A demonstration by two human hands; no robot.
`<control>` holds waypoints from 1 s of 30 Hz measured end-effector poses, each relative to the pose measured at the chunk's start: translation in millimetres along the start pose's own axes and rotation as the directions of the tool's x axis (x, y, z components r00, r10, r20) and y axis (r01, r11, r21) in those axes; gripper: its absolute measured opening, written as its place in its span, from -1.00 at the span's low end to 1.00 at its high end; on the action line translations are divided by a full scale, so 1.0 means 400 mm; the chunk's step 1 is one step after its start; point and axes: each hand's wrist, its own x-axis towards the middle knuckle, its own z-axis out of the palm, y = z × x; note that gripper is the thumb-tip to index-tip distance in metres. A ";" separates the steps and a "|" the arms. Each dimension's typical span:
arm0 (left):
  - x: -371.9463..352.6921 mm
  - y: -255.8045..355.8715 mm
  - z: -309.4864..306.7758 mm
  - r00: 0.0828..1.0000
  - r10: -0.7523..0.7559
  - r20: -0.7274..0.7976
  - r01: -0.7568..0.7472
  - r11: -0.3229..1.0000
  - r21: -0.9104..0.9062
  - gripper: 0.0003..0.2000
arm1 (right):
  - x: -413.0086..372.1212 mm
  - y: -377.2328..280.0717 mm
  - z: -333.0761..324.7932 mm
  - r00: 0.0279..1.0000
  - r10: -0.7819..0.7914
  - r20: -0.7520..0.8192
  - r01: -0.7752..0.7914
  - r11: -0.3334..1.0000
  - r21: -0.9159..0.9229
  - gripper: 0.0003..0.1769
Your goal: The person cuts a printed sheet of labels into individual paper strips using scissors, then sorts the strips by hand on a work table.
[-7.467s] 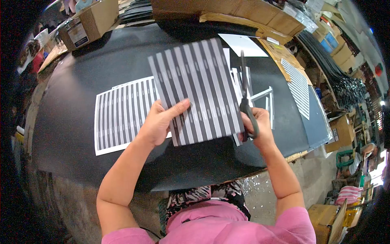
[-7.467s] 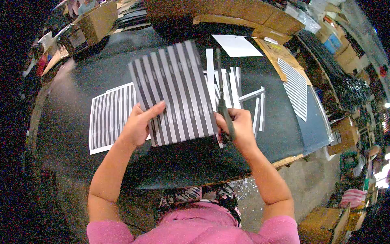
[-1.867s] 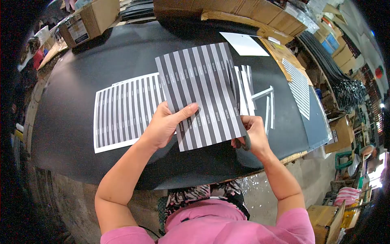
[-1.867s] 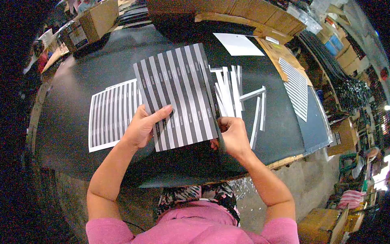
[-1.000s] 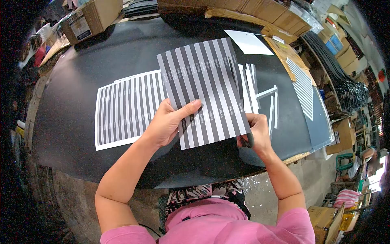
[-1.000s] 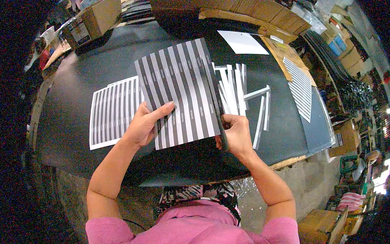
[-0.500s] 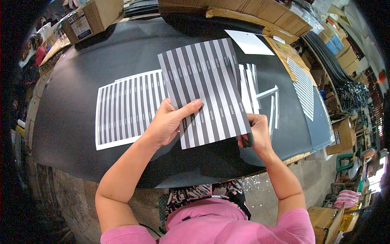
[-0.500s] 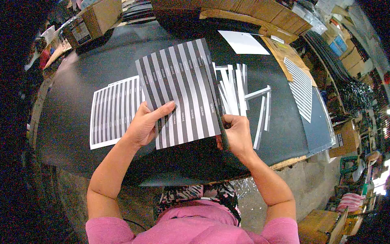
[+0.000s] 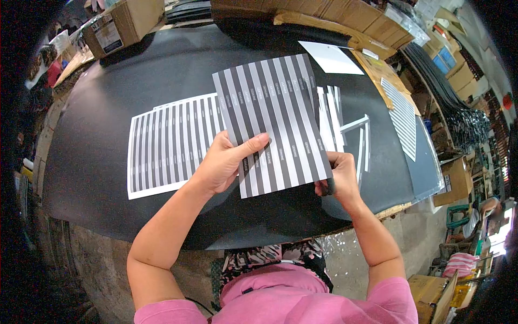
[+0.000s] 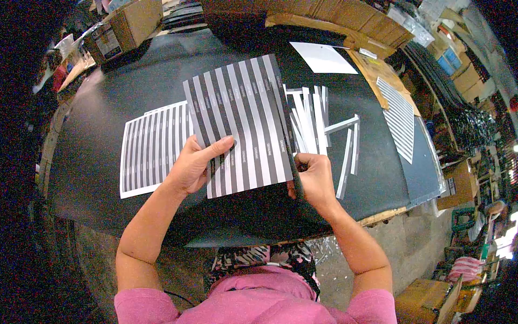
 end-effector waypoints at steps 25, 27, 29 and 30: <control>-0.005 -0.001 0.013 0.997 -0.054 0.053 0.053 0.998 0.031 -0.74 | 0.049 -0.035 0.012 0.989 -0.124 -0.085 0.116 0.989 -0.092 -0.77; -0.005 -0.003 0.010 0.997 -0.051 0.054 0.049 0.998 0.033 -0.75 | 0.046 -0.044 0.018 0.988 -0.125 -0.092 0.118 0.990 -0.079 -0.77; -0.005 -0.004 0.008 0.997 -0.049 0.056 0.047 0.998 0.035 -0.75 | 0.045 -0.043 0.019 0.987 -0.124 -0.100 0.118 0.991 -0.066 -0.77; -0.005 -0.004 0.008 0.997 -0.047 0.058 0.045 0.998 0.034 -0.75 | 0.049 -0.035 0.016 0.985 -0.139 -0.100 0.129 0.987 -0.092 -0.76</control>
